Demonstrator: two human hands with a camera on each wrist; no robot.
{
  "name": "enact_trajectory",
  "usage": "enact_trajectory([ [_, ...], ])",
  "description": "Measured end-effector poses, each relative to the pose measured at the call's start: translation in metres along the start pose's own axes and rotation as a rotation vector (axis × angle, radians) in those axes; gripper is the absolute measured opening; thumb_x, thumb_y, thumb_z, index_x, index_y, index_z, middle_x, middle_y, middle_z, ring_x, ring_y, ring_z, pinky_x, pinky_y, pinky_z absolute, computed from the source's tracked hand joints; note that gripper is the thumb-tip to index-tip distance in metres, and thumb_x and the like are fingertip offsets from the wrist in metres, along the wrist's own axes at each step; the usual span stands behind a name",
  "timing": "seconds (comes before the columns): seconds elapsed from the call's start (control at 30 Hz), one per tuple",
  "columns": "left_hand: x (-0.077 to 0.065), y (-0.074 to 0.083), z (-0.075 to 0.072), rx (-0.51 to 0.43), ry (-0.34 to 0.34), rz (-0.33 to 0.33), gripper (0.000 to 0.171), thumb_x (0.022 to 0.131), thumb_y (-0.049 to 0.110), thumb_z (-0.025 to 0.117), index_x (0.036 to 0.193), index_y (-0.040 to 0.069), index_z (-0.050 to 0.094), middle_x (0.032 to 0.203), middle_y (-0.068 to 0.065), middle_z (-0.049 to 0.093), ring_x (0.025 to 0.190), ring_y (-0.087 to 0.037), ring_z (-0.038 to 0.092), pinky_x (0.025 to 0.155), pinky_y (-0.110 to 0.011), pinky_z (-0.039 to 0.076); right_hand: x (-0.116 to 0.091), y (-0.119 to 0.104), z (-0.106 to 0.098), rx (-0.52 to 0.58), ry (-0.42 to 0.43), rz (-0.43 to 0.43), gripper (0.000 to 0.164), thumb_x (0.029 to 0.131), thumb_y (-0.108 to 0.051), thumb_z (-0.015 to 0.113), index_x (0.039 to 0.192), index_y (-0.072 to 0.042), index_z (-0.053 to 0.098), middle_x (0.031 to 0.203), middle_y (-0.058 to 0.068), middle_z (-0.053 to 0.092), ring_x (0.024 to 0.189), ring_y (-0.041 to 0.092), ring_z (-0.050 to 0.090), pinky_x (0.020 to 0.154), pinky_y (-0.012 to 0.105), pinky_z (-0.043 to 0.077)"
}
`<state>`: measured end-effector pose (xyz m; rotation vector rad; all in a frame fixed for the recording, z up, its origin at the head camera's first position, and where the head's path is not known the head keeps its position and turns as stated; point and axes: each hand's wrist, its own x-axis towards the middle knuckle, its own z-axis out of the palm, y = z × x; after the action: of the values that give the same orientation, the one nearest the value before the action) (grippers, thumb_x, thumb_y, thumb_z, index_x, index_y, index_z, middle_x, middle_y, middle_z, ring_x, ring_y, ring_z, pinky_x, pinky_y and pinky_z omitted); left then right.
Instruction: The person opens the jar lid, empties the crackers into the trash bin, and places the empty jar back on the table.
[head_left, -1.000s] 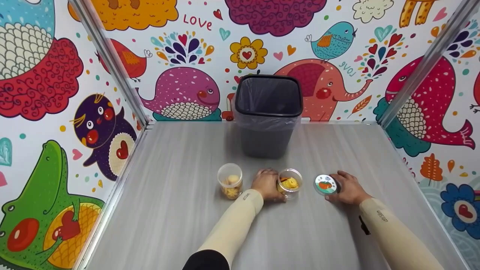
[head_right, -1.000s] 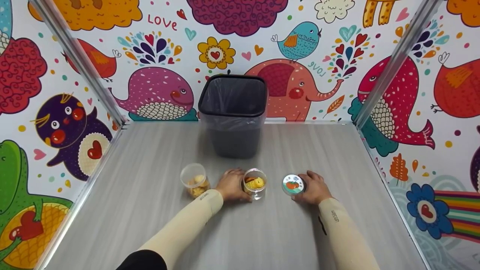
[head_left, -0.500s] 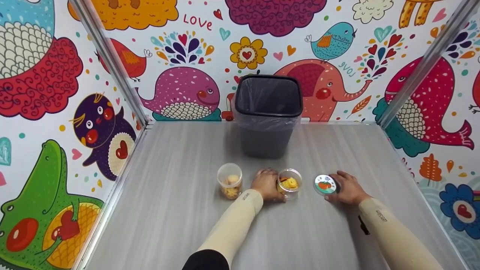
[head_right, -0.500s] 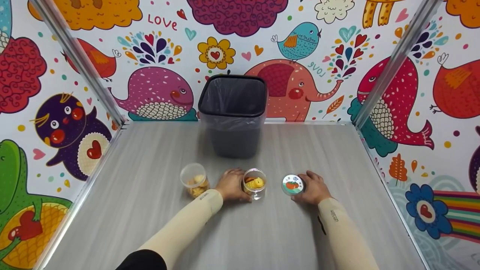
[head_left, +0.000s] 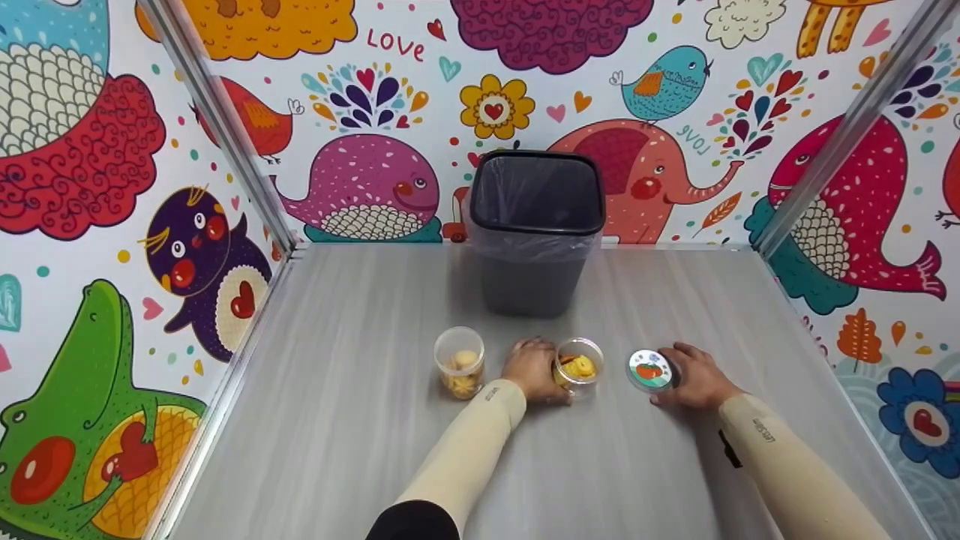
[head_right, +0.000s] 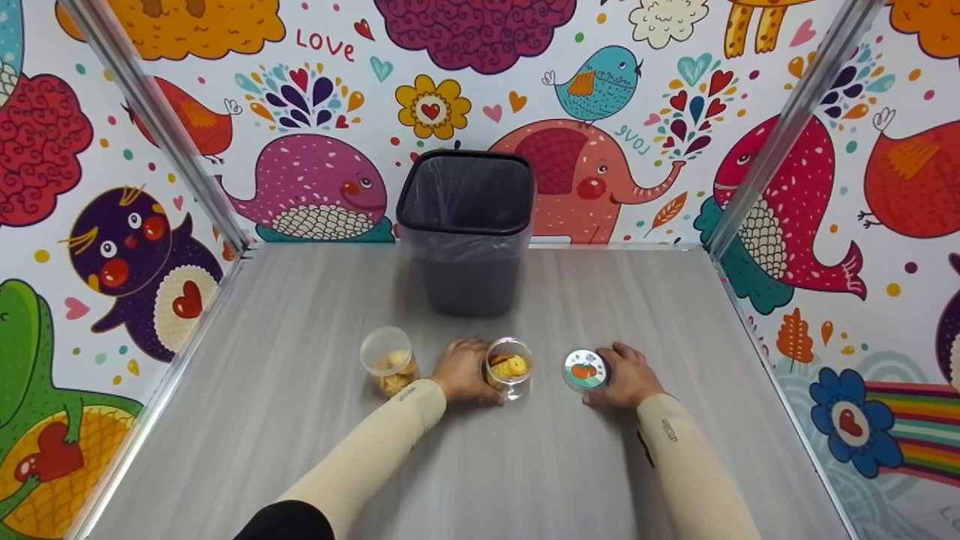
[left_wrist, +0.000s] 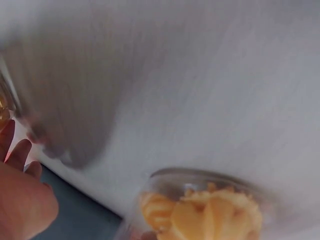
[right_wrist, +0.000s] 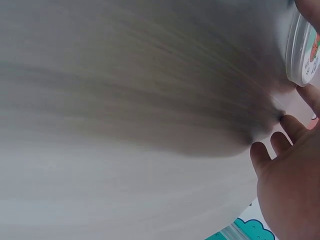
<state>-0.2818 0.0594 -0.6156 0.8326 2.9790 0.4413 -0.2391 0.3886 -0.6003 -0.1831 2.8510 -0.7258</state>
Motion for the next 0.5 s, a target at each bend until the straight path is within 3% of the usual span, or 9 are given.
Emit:
enact_trajectory([
  [0.1,0.0,0.0,0.0,0.006,0.014,0.008,0.078,0.053,0.062,0.089,0.114,0.016,0.072,0.124,0.007,0.065,0.128,-0.017,0.051,0.112,-0.035,0.029,0.0,-0.001,-0.007,-0.006,0.0,-0.018,0.101,0.066,-0.043,0.09,0.144,0.005,0.044,0.148,0.037,0.028,0.134,0.057,0.023,0.102,0.072,0.028],
  [0.27,0.0,0.0,0.0,0.001,0.012,0.001,0.081,0.053,0.061,0.089,0.117,0.015,0.071,0.123,0.006,0.065,0.128,-0.017,0.05,0.113,-0.035,0.028,0.005,-0.007,-0.027,-0.012,-0.011,0.009,0.093,0.079,-0.042,0.08,0.147,0.006,0.039,0.152,0.034,0.025,0.136,0.055,0.02,0.106,0.073,0.022],
  [0.5,0.0,0.0,0.002,0.003,-0.01,-0.006,0.083,0.053,0.062,0.089,0.119,0.015,0.07,0.126,0.007,0.064,0.13,-0.018,0.049,0.114,-0.036,0.027,0.022,-0.034,-0.06,0.05,-0.016,0.042,0.093,0.087,-0.05,0.068,0.153,0.002,0.027,0.155,0.031,0.019,0.14,0.053,0.016,0.107,0.073,0.018],
])
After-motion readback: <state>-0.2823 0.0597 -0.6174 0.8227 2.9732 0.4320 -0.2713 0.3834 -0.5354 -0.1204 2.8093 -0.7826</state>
